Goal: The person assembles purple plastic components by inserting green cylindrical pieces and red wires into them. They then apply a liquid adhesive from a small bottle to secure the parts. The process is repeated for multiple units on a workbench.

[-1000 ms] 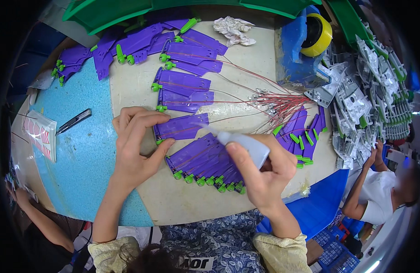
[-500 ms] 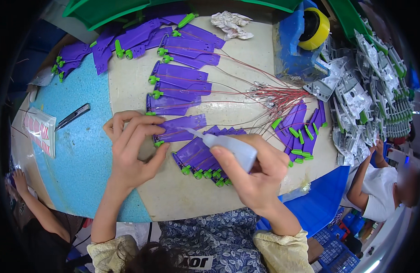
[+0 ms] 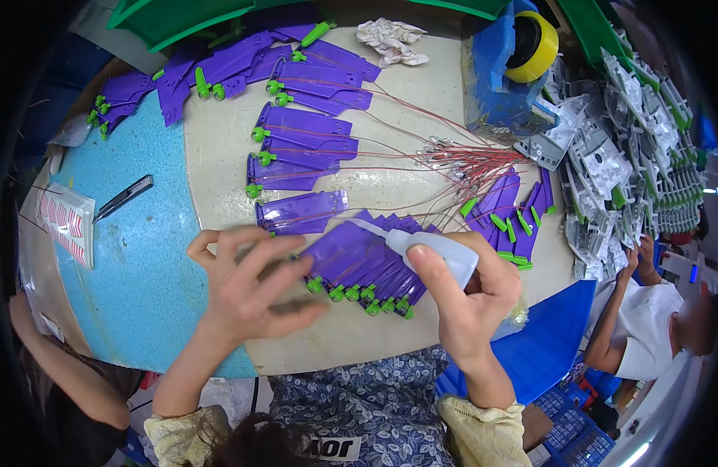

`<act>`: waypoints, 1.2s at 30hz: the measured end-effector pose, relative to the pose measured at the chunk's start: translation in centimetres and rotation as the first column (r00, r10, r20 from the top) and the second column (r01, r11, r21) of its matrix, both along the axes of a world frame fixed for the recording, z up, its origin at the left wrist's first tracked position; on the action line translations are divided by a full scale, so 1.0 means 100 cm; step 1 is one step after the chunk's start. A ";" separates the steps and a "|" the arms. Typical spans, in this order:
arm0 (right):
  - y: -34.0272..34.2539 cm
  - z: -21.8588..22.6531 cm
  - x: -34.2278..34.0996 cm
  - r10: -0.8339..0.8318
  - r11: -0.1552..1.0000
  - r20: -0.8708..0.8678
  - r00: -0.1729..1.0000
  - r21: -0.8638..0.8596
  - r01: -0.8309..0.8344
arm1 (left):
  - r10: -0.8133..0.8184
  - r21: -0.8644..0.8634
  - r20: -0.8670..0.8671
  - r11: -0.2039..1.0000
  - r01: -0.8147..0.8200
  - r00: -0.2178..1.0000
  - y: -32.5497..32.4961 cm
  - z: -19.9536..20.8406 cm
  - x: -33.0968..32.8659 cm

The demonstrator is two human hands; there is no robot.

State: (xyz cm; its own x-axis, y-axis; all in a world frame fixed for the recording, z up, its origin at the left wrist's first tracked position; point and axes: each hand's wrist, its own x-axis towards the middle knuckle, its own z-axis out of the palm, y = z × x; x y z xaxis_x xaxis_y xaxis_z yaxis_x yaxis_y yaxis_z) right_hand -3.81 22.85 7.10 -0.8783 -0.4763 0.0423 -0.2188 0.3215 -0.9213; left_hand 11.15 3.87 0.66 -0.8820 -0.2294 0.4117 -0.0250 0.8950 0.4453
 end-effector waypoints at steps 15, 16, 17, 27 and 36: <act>-0.011 0.004 0.004 0.142 0.975 -0.084 0.986 0.182 -0.125 | 0.105 0.145 0.022 0.984 -0.107 0.994 -0.013 -0.002 -0.013; -0.004 0.000 0.000 0.106 0.978 -0.064 0.992 0.189 -0.093 | 0.069 0.124 -0.006 0.990 -0.068 0.998 -0.011 0.001 -0.012; 0.001 -0.001 -0.003 0.071 0.979 -0.044 0.997 0.197 -0.061 | 0.033 0.102 -0.033 0.994 -0.029 0.999 -0.009 0.005 -0.009; -0.006 0.001 0.001 0.155 0.985 -0.123 0.980 0.098 -0.144 | 0.115 0.098 -0.001 0.989 -0.114 0.993 0.004 0.001 -0.015; -0.004 0.009 0.001 0.166 0.967 -0.083 0.983 0.208 -0.146 | 0.123 0.152 -0.004 0.981 -0.121 0.992 0.003 0.000 -0.015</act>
State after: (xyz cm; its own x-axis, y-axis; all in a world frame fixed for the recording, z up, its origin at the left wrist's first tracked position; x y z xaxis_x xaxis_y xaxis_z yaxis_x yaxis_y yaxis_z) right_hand -3.74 22.41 7.95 -0.7889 -0.6143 0.0146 -0.3671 0.4521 -0.8129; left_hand 9.70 4.12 0.62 -0.8382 -0.3955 0.3756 -0.1229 0.8079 0.5764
